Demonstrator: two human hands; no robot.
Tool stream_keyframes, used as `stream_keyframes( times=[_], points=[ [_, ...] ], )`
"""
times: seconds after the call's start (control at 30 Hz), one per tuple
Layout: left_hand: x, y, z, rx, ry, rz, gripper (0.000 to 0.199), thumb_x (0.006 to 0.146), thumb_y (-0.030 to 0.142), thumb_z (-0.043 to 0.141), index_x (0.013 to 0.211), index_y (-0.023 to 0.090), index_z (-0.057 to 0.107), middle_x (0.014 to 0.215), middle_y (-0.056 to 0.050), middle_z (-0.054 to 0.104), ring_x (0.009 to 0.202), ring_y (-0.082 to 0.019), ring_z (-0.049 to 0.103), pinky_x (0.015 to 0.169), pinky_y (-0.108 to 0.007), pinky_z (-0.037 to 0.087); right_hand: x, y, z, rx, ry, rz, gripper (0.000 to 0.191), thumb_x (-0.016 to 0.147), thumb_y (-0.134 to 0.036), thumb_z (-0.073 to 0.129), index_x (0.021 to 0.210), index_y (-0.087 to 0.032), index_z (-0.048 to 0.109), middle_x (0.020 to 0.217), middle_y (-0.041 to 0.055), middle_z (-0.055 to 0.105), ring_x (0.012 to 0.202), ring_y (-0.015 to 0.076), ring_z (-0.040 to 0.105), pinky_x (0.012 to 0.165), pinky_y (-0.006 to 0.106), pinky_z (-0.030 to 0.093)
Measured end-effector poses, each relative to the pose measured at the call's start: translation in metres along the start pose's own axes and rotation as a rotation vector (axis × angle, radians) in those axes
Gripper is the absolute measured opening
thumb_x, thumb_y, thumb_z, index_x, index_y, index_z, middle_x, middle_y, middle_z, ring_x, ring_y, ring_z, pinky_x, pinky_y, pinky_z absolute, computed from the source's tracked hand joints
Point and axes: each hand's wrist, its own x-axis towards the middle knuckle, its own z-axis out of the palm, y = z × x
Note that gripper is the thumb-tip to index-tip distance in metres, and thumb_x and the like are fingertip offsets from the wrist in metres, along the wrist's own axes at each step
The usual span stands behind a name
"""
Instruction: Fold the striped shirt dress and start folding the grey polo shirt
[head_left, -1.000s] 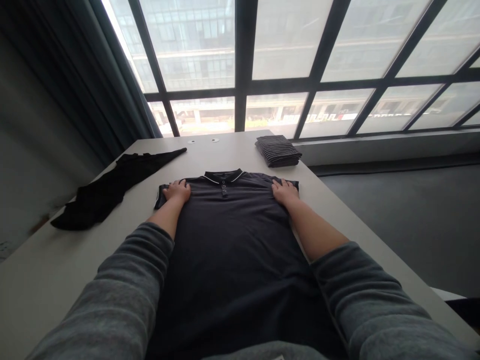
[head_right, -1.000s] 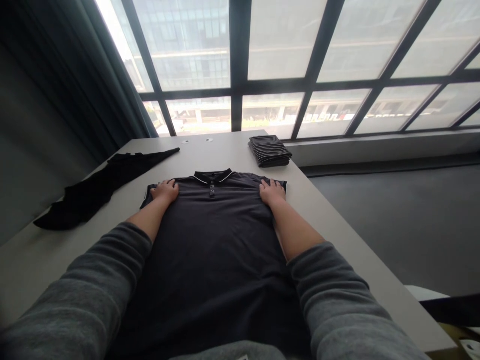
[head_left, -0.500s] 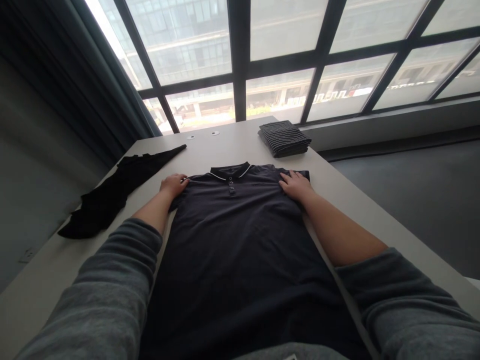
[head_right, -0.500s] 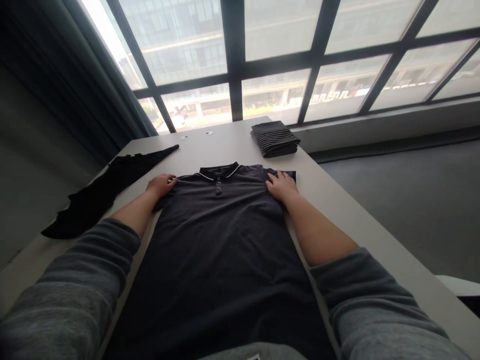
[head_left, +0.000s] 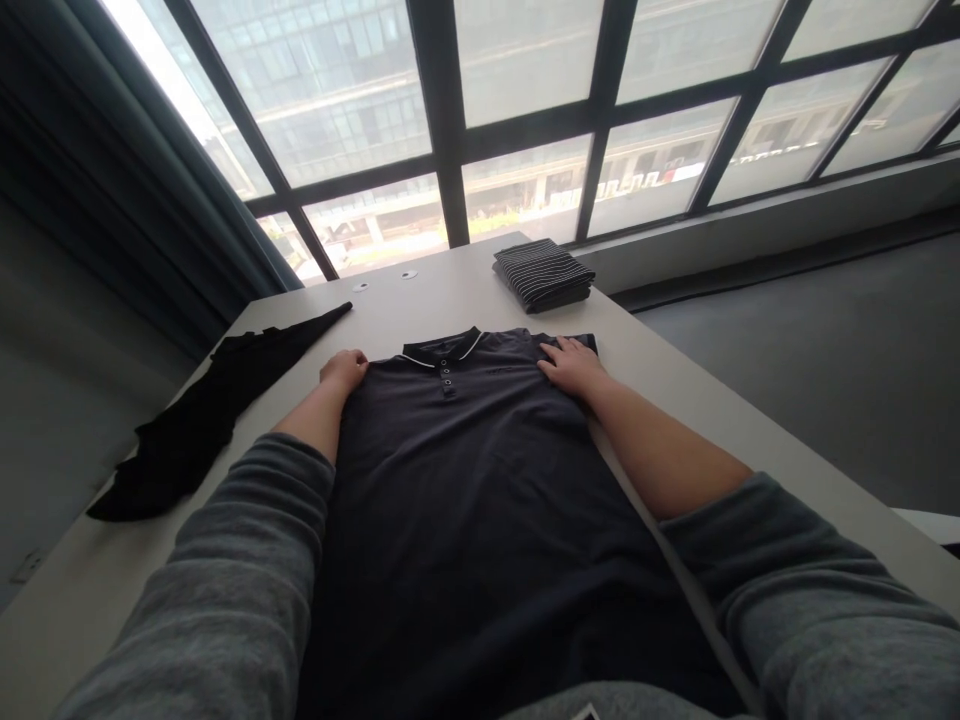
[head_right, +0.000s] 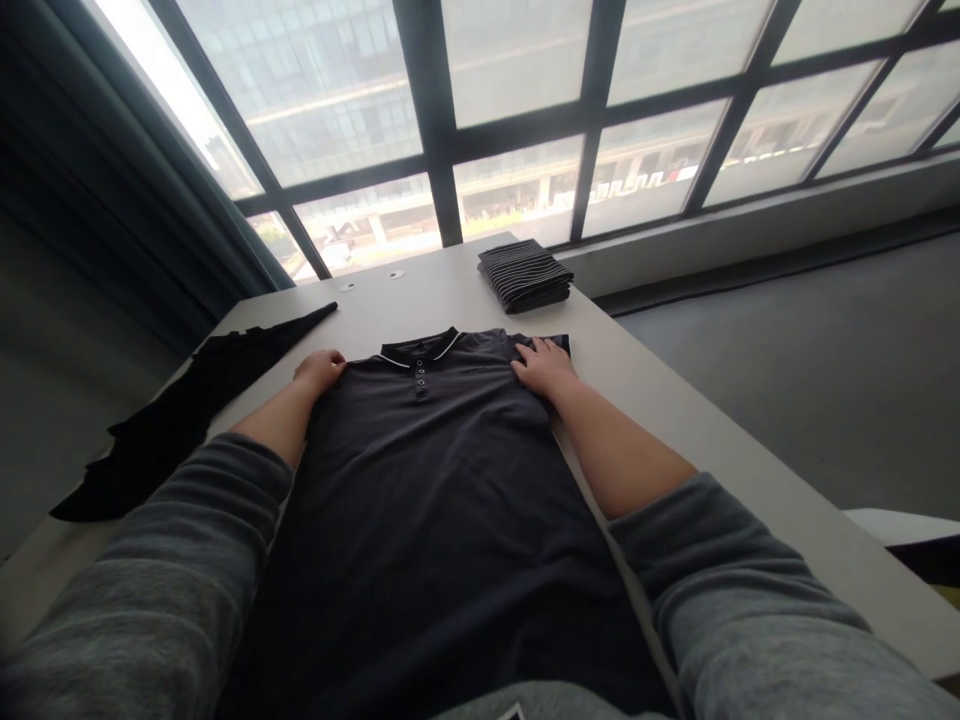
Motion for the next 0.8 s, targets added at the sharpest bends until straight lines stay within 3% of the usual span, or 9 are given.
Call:
stream_keyframes(
  times=[0.2,0.3,0.4,0.53,0.63,0.7,0.8],
  points=[
    [0.004,-0.012,-0.007,-0.125,-0.003,-0.083,0.029,0.09,0.041,0.063,0.105,0.019,0.073,0.092,-0.006,0.078,0.081,-0.021,0.071,0.072,-0.028,0.055,-0.004,-0.006,-0.003,0.026,0.016,0.067,0.066,0.107,-0.055,0.031,0.163,-0.025,0.044,0.173,0.013,0.033,0.157,0.035,0.032,0.127,0.051,0.023],
    [0.003,-0.01,-0.005,-0.15,0.007,-0.133,0.028,0.089,0.041,0.066,0.104,0.018,0.071,0.08,-0.004,0.075,0.071,-0.02,0.069,0.065,-0.028,0.054,-0.009,-0.012,-0.007,0.024,0.006,0.107,0.066,0.106,-0.056,0.031,0.165,-0.028,0.041,0.174,0.0125,0.03,0.158,0.0341,0.03,0.127,0.053,0.021],
    [0.001,-0.003,-0.001,-0.125,0.034,-0.173,0.021,0.086,0.038,0.068,0.098,0.02,0.07,0.077,-0.005,0.073,0.072,-0.023,0.069,0.067,-0.032,0.055,-0.014,-0.018,-0.013,0.022,-0.038,0.168,0.068,0.106,-0.06,0.029,0.167,-0.03,0.035,0.176,0.013,0.023,0.16,0.0343,0.025,0.127,0.057,0.018],
    [-0.009,0.013,0.009,-0.037,0.101,-0.197,0.016,0.087,0.036,0.067,0.094,0.022,0.071,0.097,-0.014,0.076,0.098,-0.036,0.069,0.087,-0.05,0.053,-0.019,-0.024,-0.02,0.023,-0.122,0.286,0.074,0.105,-0.065,0.027,0.17,-0.031,0.023,0.178,0.0168,0.01,0.163,0.0384,0.013,0.124,0.067,0.01],
    [-0.026,0.028,0.017,0.009,0.199,-0.14,0.029,0.097,0.038,0.053,0.111,0.02,0.071,0.128,-0.023,0.069,0.123,-0.044,0.06,0.1,-0.062,0.045,-0.019,-0.026,-0.023,0.008,-0.148,0.334,0.078,0.104,-0.067,0.025,0.171,-0.028,0.02,0.178,0.0198,0.007,0.163,0.0402,0.009,0.124,0.068,0.005],
    [-0.039,0.038,0.022,0.017,0.238,-0.051,0.036,0.102,0.041,0.045,0.122,0.022,0.07,0.14,-0.021,0.063,0.132,-0.042,0.054,0.107,-0.061,0.041,-0.018,-0.025,-0.022,-0.001,-0.154,0.349,0.079,0.104,-0.068,0.024,0.171,-0.028,0.02,0.178,0.0205,0.007,0.163,0.0414,0.009,0.123,0.07,0.004],
    [-0.055,0.052,0.028,0.054,0.194,0.22,0.045,0.107,0.046,0.037,0.13,0.026,0.07,0.149,-0.012,0.061,0.137,-0.034,0.052,0.116,-0.053,0.037,-0.013,-0.02,-0.019,-0.019,-0.143,0.366,0.082,0.102,-0.07,0.025,0.171,-0.025,0.022,0.176,0.0231,0.012,0.161,0.0444,0.012,0.12,0.075,0.003]
  ],
)
